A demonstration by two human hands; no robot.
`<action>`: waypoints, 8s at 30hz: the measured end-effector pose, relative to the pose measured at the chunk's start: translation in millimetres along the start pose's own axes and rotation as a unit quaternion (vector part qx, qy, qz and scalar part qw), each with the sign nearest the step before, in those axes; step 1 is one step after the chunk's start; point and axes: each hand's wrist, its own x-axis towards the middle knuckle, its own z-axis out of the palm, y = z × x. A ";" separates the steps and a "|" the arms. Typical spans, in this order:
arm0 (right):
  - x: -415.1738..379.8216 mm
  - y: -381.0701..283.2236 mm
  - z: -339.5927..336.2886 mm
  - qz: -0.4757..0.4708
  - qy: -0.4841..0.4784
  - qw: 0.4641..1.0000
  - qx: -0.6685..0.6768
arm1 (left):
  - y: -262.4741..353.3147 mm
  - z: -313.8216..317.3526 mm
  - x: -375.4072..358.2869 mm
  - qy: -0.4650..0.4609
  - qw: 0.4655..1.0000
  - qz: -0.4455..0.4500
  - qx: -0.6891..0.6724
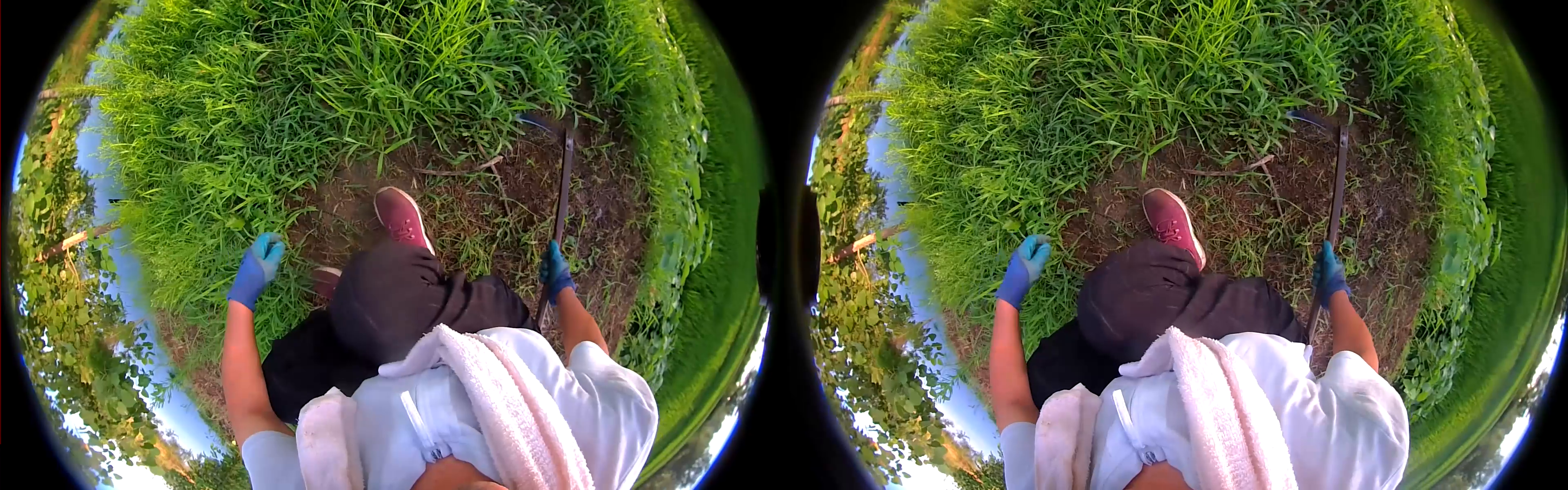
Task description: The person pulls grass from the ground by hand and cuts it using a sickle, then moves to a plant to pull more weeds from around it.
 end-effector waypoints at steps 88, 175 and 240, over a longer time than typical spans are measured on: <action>9.0 -88.1 182.7 -0.184 0.046 0.981 0.040 | 218.8 247.4 358.1 -0.110 0.750 0.381 0.529; 88.4 -95.4 210.5 -0.269 0.103 0.861 -0.419 | 240.2 190.0 366.1 0.009 0.871 0.127 0.475; 78.5 -97.7 225.8 -0.345 -0.004 0.862 -0.372 | 211.8 148.9 398.6 -0.105 0.886 0.037 0.450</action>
